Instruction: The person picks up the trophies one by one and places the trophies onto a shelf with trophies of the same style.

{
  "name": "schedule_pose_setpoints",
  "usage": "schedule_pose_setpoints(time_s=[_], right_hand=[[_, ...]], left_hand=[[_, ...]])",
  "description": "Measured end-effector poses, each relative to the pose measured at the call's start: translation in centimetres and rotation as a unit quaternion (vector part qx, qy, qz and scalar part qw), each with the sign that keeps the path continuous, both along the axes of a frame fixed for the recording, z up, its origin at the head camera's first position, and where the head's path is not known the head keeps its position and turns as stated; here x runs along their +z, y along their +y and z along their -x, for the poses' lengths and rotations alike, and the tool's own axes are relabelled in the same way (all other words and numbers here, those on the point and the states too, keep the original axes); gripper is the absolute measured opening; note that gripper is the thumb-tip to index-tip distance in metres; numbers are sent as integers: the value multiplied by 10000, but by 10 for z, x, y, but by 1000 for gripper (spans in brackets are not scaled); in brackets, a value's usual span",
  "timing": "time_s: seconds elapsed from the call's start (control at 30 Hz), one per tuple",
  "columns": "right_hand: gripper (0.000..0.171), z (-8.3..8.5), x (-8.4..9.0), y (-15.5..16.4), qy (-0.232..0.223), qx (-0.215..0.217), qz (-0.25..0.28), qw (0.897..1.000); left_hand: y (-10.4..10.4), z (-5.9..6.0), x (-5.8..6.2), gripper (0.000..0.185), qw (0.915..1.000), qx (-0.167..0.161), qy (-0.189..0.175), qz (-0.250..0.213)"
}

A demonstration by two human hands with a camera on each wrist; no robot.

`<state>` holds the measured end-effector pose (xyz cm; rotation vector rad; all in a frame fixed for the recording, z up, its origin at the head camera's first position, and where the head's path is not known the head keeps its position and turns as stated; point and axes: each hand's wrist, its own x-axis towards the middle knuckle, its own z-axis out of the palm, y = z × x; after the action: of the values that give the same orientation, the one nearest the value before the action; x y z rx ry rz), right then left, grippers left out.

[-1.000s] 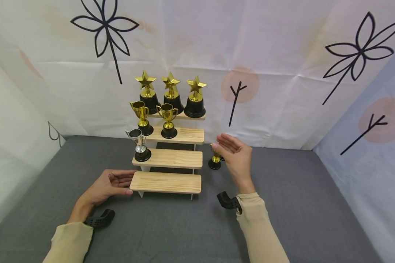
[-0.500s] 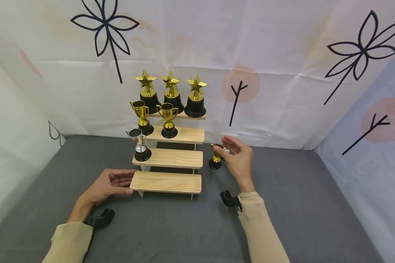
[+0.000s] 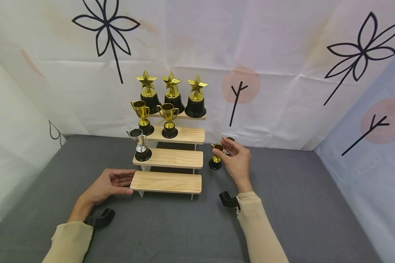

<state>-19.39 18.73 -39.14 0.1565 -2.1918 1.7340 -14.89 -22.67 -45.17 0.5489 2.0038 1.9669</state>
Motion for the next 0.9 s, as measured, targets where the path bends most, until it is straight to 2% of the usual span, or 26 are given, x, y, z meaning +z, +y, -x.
schedule_pose_setpoints(time_s=[0.57, 0.9], right_hand=[[50, 3, -7, -3, -266, -214, -330, 9989], [52, 6, -15, -5, -478, -232, -148, 9985]], left_hand=[[1, -1, 1, 73, 10000, 38, -63, 62], [1, -1, 1, 73, 10000, 22, -35, 60]])
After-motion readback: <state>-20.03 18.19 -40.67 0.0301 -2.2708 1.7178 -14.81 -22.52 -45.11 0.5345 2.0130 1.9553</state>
